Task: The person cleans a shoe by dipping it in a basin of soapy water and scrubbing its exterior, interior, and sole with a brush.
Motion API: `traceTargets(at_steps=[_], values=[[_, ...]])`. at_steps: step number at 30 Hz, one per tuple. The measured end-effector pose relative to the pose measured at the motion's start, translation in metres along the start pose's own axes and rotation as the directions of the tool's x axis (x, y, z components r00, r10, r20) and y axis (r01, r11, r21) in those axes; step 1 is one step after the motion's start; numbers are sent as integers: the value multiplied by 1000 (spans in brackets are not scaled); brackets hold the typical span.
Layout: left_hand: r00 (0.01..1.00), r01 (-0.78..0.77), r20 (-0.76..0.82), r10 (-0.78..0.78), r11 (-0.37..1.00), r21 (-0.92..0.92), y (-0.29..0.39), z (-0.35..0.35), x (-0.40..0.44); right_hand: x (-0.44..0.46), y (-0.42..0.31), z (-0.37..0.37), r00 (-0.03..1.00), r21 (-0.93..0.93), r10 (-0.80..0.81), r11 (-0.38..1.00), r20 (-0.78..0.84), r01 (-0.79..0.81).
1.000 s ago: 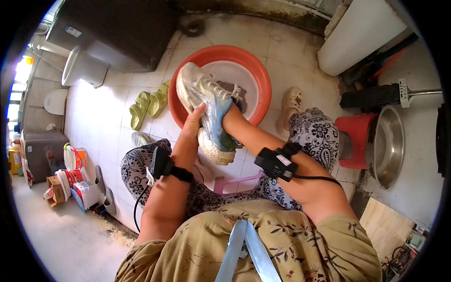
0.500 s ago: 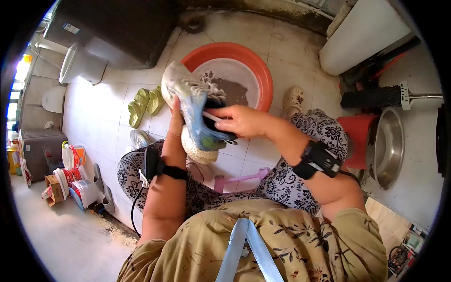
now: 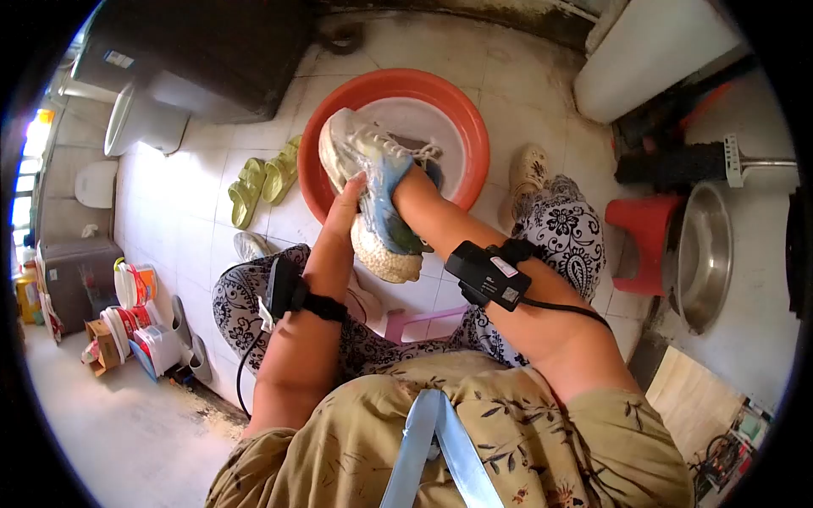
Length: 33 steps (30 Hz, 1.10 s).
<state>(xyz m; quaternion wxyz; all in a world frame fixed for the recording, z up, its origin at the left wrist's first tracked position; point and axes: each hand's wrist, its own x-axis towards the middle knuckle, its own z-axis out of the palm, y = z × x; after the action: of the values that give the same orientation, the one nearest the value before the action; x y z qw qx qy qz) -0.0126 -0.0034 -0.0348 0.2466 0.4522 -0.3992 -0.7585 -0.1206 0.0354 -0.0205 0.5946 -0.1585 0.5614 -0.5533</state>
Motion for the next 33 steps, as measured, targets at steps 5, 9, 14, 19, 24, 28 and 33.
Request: traceTargets(at_steps=[5, 9, 14, 19, 24, 28, 33], values=[[999, -26, 15, 28, 989, -142, 9, -8, -2, -20, -13, -12, 988, -801, 10, 586, 156, 121], [993, -42, 97, 67, 969, -245, -7, -69, 42, -48, -18, -27, 953, -871, 213, 483, 214, 88], [937, 305, 288, -199, 867, -393, 20, -56, 13, -58, 2, -28, 886, -417, -138, 843, 443, 340], [939, 342, 143, -312, 888, -308, 10, -33, 2, -42, -9, -17, 941, -572, -176, 757, 288, 317], [992, 103, 69, -102, 995, -18, 14, -1, -19, 1, 11, -5, 950, -735, -300, 624, 90, 267], [946, 229, 280, -164, 949, -218, -16, -31, 18, 2, 6, -7, 967, -798, -255, 578, 20, 170], [997, -3, 82, 14, 990, -138, -18, -48, 33, -5, -3, -16, 981, -862, -120, 471, 150, 189]])
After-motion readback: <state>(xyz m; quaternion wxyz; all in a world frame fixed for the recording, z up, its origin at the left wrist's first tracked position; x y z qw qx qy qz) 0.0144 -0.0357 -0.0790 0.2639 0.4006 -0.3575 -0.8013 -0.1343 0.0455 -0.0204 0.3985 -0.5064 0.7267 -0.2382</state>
